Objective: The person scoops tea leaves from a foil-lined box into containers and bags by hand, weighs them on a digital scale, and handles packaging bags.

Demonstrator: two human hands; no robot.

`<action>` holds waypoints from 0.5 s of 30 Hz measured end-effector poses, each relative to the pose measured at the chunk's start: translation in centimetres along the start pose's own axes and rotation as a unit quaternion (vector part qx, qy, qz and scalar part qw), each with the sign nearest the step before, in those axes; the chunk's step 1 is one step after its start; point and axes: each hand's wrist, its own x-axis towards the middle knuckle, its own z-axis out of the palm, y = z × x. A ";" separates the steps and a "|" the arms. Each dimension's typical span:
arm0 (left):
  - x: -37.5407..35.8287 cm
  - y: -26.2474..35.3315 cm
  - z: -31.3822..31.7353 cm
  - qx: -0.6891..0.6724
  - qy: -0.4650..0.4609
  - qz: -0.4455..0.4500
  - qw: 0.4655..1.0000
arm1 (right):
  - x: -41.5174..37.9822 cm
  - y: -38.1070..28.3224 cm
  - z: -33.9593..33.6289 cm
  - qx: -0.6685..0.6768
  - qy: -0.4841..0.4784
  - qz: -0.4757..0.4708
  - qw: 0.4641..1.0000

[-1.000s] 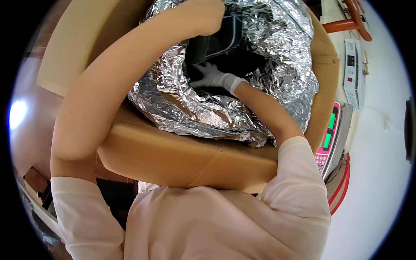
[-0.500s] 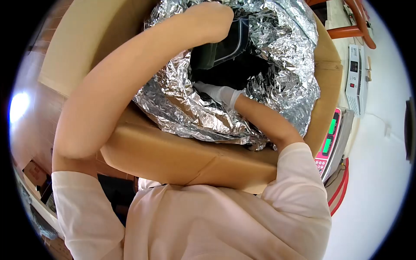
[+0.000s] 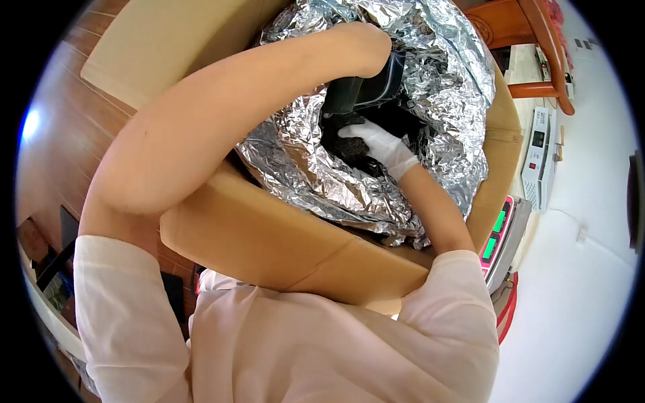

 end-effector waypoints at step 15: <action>-0.1 1.0 0.0 -0.188 -0.160 -0.023 0.969 | -13.8 -6.1 1.5 0.092 0.170 -0.149 0.970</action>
